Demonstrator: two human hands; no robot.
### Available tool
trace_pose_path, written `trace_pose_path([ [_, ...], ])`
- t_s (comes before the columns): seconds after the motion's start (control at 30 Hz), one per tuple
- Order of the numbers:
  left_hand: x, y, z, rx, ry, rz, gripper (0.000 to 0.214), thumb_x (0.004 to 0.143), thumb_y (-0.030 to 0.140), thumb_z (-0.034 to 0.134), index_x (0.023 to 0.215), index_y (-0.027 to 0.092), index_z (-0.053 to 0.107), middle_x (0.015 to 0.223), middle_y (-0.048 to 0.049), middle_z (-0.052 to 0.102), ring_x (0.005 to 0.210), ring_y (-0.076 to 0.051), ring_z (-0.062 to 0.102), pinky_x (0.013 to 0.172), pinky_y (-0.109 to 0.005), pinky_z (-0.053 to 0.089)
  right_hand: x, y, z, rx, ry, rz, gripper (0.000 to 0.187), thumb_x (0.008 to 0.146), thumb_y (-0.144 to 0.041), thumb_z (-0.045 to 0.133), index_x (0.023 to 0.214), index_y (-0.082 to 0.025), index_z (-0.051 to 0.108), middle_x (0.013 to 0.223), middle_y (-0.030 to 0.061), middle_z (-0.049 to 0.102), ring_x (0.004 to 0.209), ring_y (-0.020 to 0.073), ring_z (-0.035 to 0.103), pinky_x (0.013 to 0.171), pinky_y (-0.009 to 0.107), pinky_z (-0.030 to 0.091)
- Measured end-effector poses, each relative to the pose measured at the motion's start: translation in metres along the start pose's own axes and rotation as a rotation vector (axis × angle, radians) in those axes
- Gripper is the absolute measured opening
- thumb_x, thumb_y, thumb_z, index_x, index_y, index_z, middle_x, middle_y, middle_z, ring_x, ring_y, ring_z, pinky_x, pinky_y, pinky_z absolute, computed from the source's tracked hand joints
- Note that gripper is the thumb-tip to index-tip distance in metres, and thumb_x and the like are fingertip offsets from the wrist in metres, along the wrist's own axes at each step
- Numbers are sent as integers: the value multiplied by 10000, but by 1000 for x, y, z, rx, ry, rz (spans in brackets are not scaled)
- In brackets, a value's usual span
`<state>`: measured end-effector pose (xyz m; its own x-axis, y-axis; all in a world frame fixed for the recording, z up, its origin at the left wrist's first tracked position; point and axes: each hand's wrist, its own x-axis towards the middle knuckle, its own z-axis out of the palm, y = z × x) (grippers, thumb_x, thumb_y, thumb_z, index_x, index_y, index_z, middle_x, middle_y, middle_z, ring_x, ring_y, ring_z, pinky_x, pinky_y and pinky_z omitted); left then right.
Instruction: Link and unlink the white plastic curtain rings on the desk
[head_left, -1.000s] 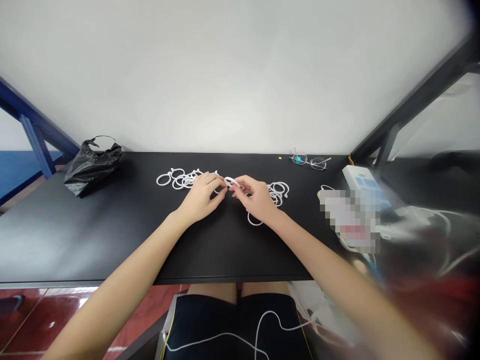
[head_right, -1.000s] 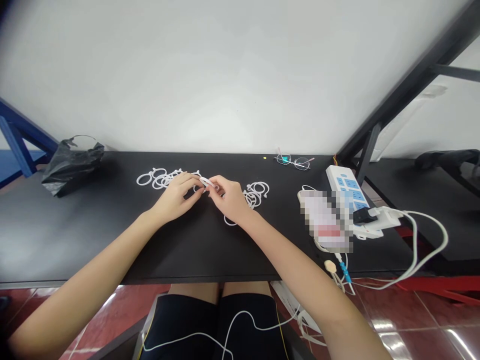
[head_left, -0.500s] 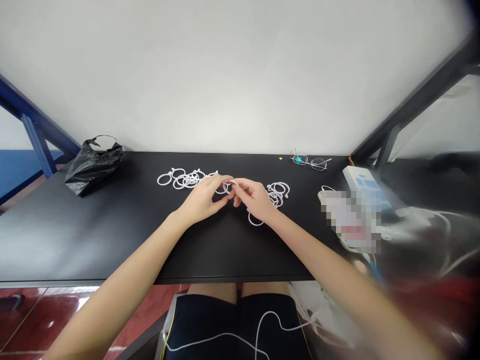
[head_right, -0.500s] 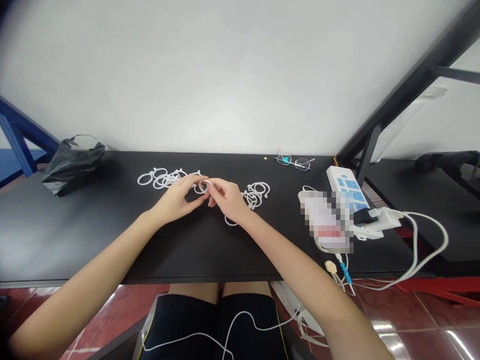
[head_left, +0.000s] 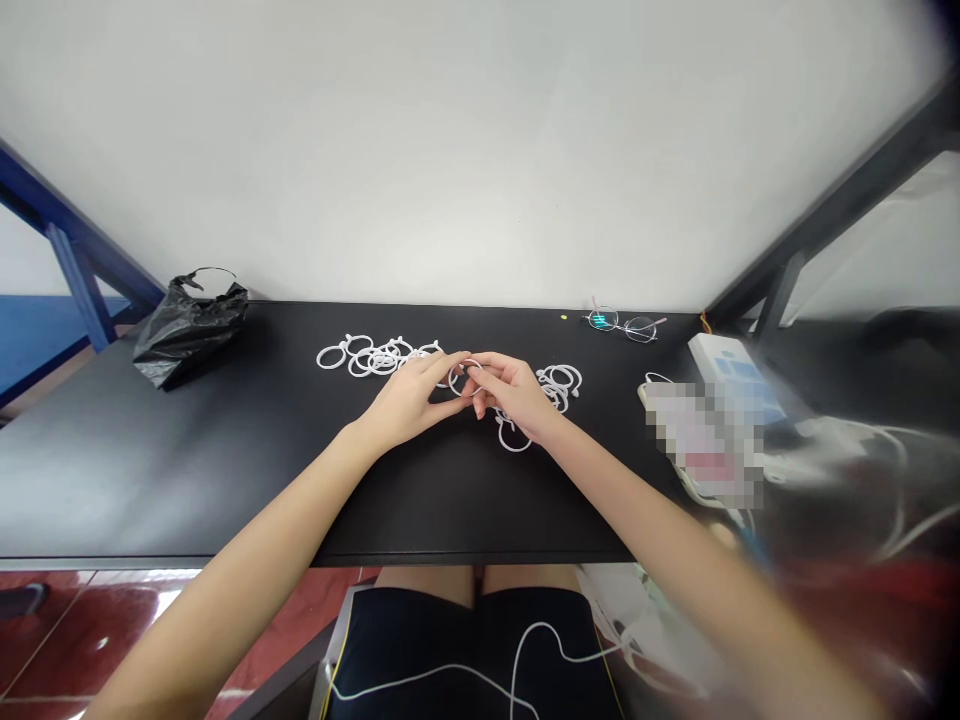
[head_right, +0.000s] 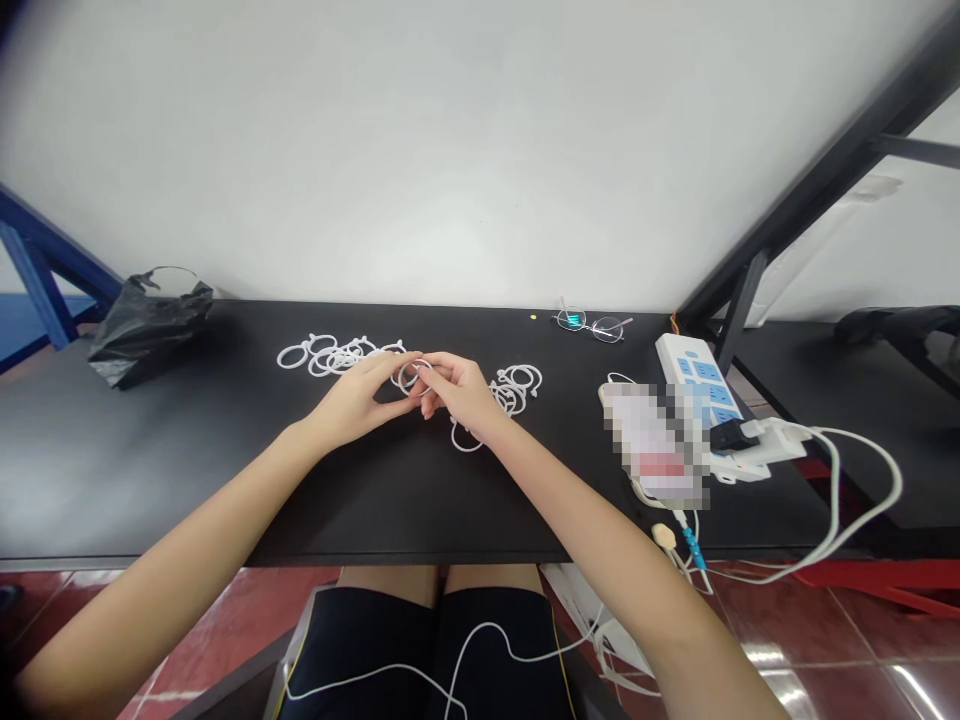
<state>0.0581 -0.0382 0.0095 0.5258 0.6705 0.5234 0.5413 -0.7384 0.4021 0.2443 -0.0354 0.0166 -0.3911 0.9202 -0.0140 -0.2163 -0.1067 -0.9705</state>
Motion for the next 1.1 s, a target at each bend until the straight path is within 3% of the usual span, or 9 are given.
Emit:
trace_pose_path([
  [0.3,0,5,1,-74,18,-88,466,877,340,627,1310,206,518,1101,-93,675,939,-212,655,884,-387,523,-1,-5,-2,26,66,39,351,740,-460,753,909,-167,661,676,-3,678,429,73,552,445,226,501],
  [0.53,3,8,2,-134,65,-177,422,851,349,658,1232,197,562,995,-69,686,842,-197,648,837,-379,528,0,-10,-2,81,126,22,281,739,-419,756,852,-176,671,683,-5,678,489,79,583,502,228,521],
  [0.67,4,8,0,-280,86,-259,398,822,365,700,1158,183,592,938,-58,690,839,-192,650,845,-375,526,-1,-11,-3,74,123,-39,298,665,-381,823,845,-184,689,704,-16,684,529,79,594,550,232,535],
  [0.83,5,6,0,-522,92,-309,364,820,355,704,1124,186,597,906,-41,667,860,-177,653,865,-371,532,-2,-10,-3,40,90,-111,297,671,-379,828,869,-197,702,730,-15,696,590,87,615,603,245,543],
  [1.1,6,4,0,-665,70,-361,313,800,357,731,1037,177,632,952,-51,671,892,-178,641,865,-354,525,-3,-10,-1,-17,126,-189,301,637,-410,845,788,-183,717,698,-4,707,555,94,599,593,269,543],
])
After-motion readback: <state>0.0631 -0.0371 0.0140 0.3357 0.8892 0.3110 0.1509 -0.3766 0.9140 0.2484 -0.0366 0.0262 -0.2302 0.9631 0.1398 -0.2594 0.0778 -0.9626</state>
